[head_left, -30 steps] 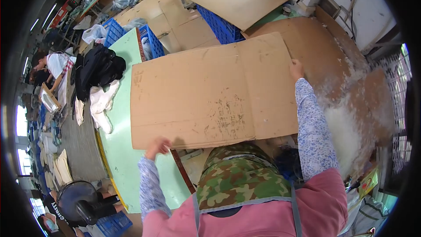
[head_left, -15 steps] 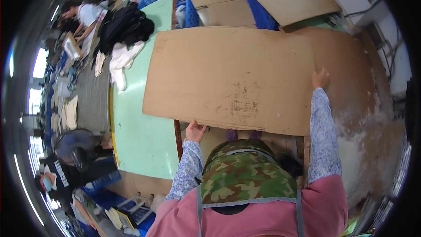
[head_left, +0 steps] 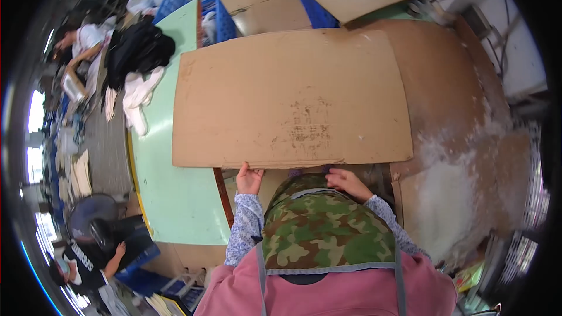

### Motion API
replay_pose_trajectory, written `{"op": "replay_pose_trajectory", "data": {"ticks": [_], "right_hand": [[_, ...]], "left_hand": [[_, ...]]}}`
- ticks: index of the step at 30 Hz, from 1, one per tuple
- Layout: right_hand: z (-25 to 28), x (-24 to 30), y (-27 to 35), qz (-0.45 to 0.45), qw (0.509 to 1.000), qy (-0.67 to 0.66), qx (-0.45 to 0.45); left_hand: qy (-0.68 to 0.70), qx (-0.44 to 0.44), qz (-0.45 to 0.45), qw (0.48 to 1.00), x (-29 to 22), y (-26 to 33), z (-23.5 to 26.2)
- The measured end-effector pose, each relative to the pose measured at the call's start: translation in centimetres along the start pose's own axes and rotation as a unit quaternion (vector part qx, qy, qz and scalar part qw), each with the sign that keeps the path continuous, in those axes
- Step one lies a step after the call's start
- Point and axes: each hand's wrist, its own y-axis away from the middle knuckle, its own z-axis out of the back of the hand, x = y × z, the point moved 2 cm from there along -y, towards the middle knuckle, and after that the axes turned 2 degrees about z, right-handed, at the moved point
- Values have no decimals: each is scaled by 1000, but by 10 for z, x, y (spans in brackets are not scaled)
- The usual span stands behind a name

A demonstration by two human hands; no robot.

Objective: The recorder uses a spray gun to apply adhesive to white shoe insoles and سپس organizes them on a workstation.

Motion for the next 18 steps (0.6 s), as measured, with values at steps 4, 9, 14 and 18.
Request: {"op": "replay_pose_trajectory", "data": {"ticks": [4,9,14,18], "right_hand": [[18,-21,-26,26,906,-415,-82],[29,-49,-52,35,851,-507,-135],[24,-47,-57,99,824,-551,-87],[1,-46,-29,142,841,-518,-60]], "left_hand": [[-48,-79,47,995,3,-3,10],[-2,-103,67,992,-6,7,21],[20,-32,25,999,-30,14,34],[25,6,22,999,-51,28,30]]}}
